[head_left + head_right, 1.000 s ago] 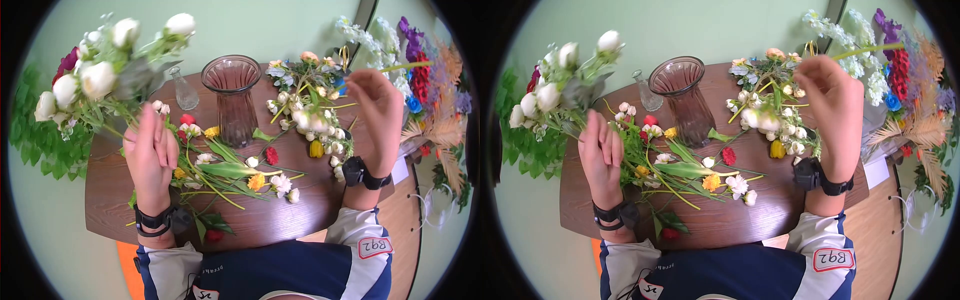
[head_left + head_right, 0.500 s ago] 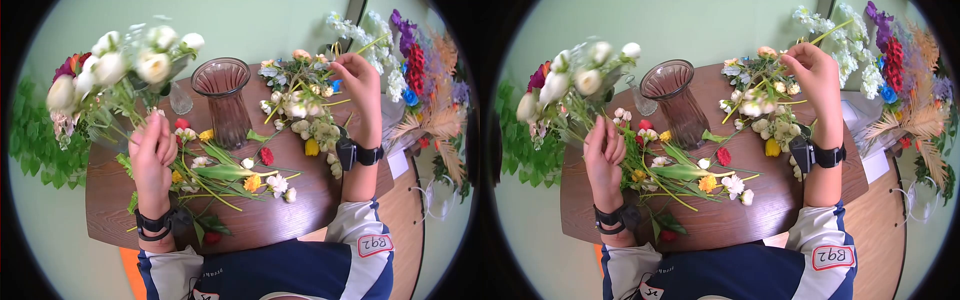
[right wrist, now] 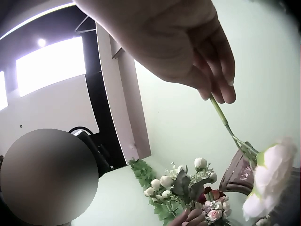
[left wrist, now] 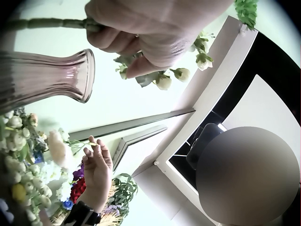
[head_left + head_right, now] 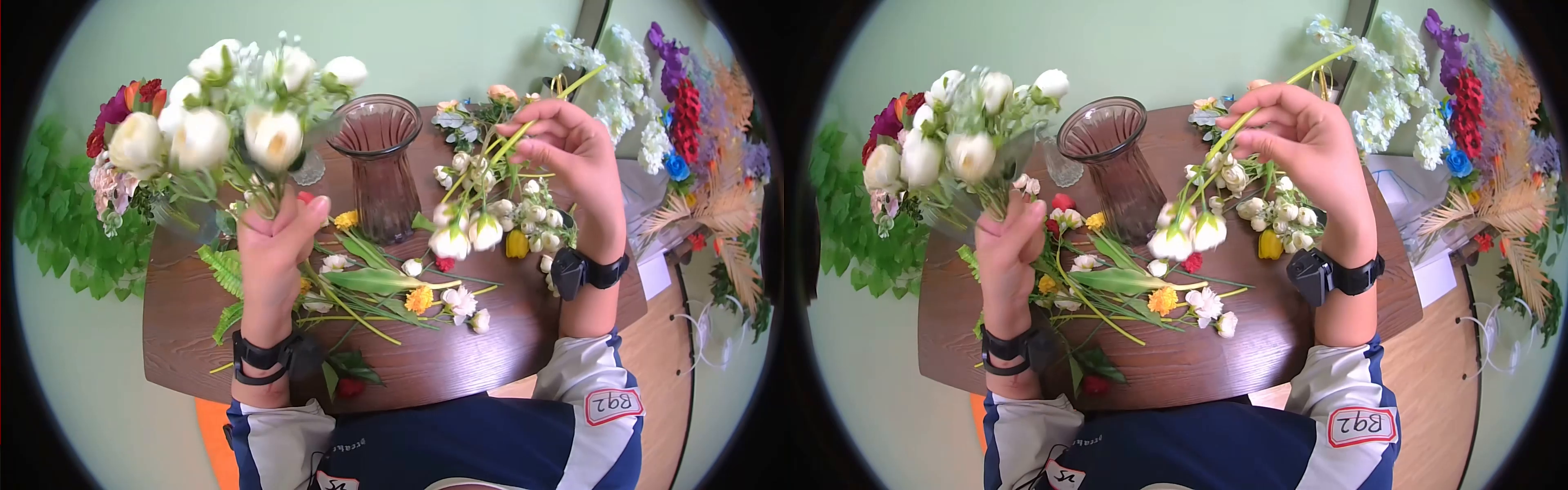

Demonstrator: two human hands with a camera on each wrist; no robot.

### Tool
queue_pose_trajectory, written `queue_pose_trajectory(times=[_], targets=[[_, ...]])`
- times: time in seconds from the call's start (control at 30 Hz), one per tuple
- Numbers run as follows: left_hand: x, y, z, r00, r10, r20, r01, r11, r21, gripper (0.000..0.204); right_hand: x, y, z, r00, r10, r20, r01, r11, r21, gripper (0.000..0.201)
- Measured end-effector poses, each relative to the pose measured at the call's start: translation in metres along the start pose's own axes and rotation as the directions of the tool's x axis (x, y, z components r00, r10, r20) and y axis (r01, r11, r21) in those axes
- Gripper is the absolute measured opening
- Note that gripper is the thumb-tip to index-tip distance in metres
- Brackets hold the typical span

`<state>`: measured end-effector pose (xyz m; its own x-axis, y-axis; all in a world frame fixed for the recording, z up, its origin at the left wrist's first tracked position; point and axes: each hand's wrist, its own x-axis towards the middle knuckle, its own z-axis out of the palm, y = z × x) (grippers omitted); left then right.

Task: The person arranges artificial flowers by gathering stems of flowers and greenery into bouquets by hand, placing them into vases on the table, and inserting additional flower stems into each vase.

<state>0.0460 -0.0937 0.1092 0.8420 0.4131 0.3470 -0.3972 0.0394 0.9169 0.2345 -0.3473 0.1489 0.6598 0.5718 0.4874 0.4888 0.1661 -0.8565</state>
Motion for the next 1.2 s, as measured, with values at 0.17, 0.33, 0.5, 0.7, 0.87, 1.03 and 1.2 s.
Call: queue_pose_trajectory(times=[0.17, 0.33, 0.5, 0.7, 0.87, 1.03, 1.2], targets=[[-0.001, -0.057, -0.034, 0.967, 0.211, -0.142, -0.145, 0.917, 0.372, 0.013, 0.003, 0.012, 0.008, 0.987, -0.163, -0.006, 0.162, 0.986, -0.042, 0.012], [0.0, -0.023, -0.006, 0.96, 0.278, 0.04, -0.231, 0.701, 0.675, 0.014, 0.005, 0.011, 0.012, 0.954, -0.267, -0.139, 0.152, 0.825, -0.544, 0.011], [0.007, -0.003, 0.003, 0.988, 0.055, -0.144, -0.055, 0.998, 0.0, 0.018, 0.005, 0.015, 0.01, 0.969, -0.237, -0.065, 0.147, 0.771, -0.62, 0.012], [0.007, 0.008, -0.017, 0.981, 0.121, -0.153, -0.122, 0.993, 0.0, 0.017, -0.007, 0.011, 0.027, 0.979, -0.081, 0.189, 0.206, 0.385, -0.9, 0.012], [0.005, 0.024, -0.02, 0.968, 0.221, -0.122, -0.234, 0.966, -0.108, 0.029, -0.007, 0.015, 0.033, 0.88, 0.321, 0.351, 0.186, 0.447, -0.875, 0.016], [0.002, 0.033, -0.033, 0.962, 0.249, -0.113, -0.265, 0.952, -0.155, 0.035, 0.002, 0.03, -0.005, 0.957, 0.24, 0.165, 0.075, 0.344, -0.936, 0.03], [0.0, 0.042, -0.039, 0.954, 0.251, -0.167, -0.27, 0.957, -0.106, 0.035, 0.007, 0.078, -0.074, 0.921, 0.387, -0.04, -0.183, 0.34, -0.922, 0.035]])
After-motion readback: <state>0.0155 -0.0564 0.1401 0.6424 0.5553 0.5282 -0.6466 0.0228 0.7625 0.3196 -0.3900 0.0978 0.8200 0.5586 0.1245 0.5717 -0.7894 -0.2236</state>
